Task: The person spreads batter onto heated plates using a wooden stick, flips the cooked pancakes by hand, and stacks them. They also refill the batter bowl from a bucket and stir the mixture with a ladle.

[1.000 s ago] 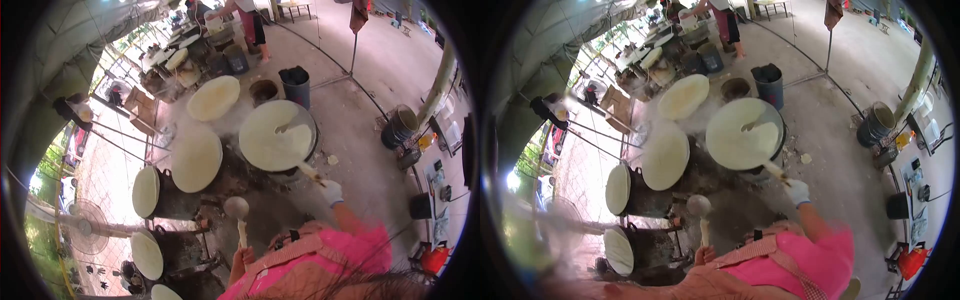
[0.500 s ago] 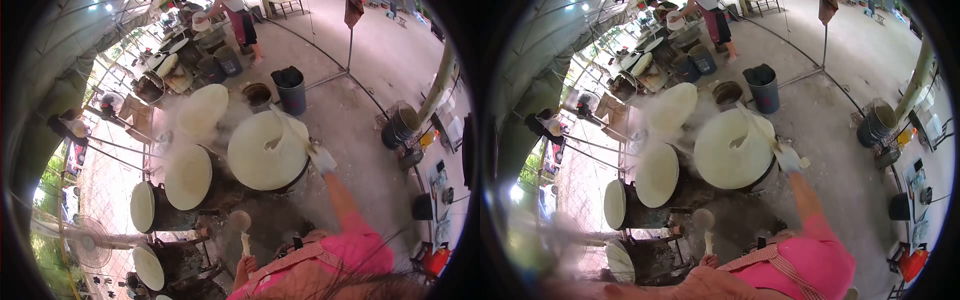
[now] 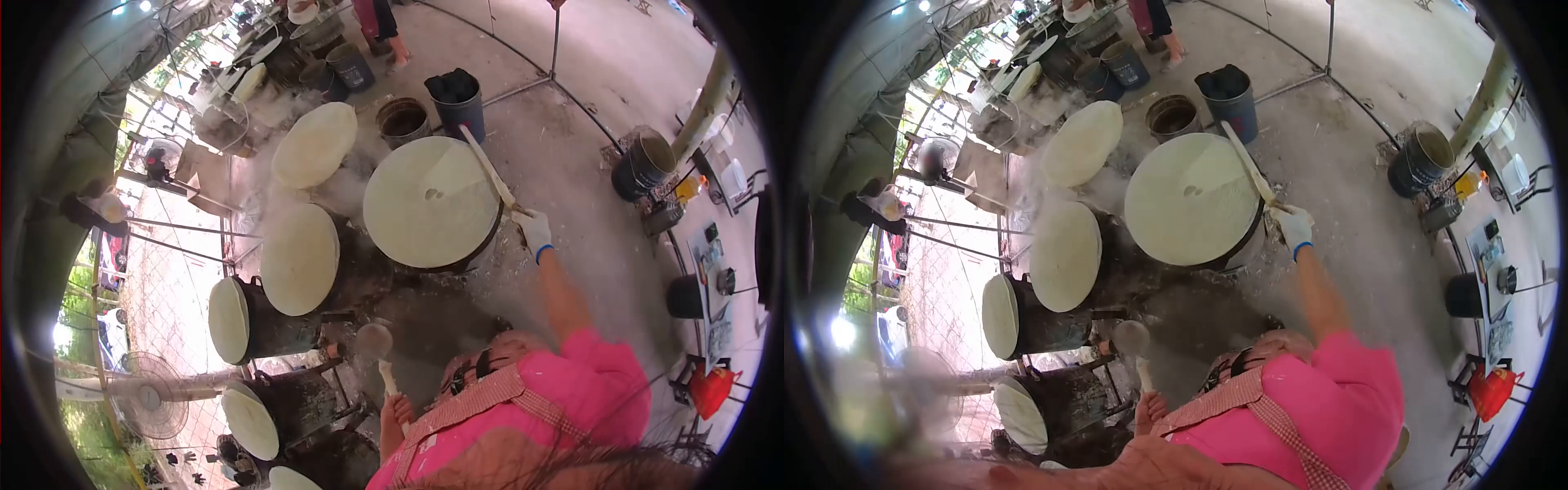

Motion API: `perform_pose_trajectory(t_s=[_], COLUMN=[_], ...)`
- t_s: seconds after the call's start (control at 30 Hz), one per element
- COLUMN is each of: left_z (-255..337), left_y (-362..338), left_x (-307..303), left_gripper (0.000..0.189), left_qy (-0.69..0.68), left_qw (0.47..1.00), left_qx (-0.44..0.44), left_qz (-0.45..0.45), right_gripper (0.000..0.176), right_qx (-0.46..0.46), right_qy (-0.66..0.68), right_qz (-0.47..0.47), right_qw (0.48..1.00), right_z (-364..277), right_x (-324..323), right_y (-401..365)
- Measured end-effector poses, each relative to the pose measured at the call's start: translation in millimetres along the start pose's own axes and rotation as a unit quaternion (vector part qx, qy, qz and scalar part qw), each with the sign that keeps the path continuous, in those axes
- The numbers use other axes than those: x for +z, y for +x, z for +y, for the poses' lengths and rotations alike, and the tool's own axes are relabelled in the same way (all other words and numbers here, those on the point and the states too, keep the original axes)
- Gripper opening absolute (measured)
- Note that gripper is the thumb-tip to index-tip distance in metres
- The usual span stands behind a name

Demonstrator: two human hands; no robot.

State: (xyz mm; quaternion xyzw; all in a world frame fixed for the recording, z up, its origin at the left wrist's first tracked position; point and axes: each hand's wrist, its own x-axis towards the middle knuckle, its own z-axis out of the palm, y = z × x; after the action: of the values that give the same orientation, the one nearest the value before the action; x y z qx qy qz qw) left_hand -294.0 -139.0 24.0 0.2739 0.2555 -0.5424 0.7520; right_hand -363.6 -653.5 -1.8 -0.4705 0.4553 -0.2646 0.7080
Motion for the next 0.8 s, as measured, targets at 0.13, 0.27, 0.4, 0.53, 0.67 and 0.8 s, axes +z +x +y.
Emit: perform_pose_trajectory(t_s=[0.13, 0.27, 0.4, 0.53, 0.67, 0.8], left_z=[14.5, 23.4, 35.3, 55.5, 67.9, 96.0], left_y=[1.2, 12.4, 28.0, 52.7, 72.5, 126.8], left_x=[-9.2, -22.7, -38.8, -46.0, 7.4, 46.1], left_gripper=[0.029, 0.028, 0.032, 0.032, 0.031, 0.034], left_qy=[-0.231, -0.274, -0.256, -0.25, -0.27, -0.128], left_qw=[0.97, 0.949, 0.955, 0.957, 0.951, 0.983], left_qx=[-0.07, -0.139, -0.121, -0.127, -0.14, -0.119], left_qz=[-0.02, -0.067, -0.087, -0.068, -0.051, -0.062], right_gripper=[0.025, 0.024, 0.021, 0.021, 0.018, 0.016], right_qx=[0.044, 0.016, -0.198, -0.364, -0.324, -0.351], right_qy=[-0.061, -0.164, -0.327, -0.603, -0.659, -0.654], right_qz=[-0.043, -0.056, 0.076, 0.029, -0.06, 0.054], right_qw=[0.996, 0.985, 0.921, 0.709, 0.676, 0.668], right_z=[72.8, 27.8, 17.3, 11.7, -20.1, 10.1], right_x=[30.0, 23.2, 4.6, 26.2, -1.3, -15.7], right_y=[-35.3, -53.4, 42.8, 46.4, 10.2, -0.9])
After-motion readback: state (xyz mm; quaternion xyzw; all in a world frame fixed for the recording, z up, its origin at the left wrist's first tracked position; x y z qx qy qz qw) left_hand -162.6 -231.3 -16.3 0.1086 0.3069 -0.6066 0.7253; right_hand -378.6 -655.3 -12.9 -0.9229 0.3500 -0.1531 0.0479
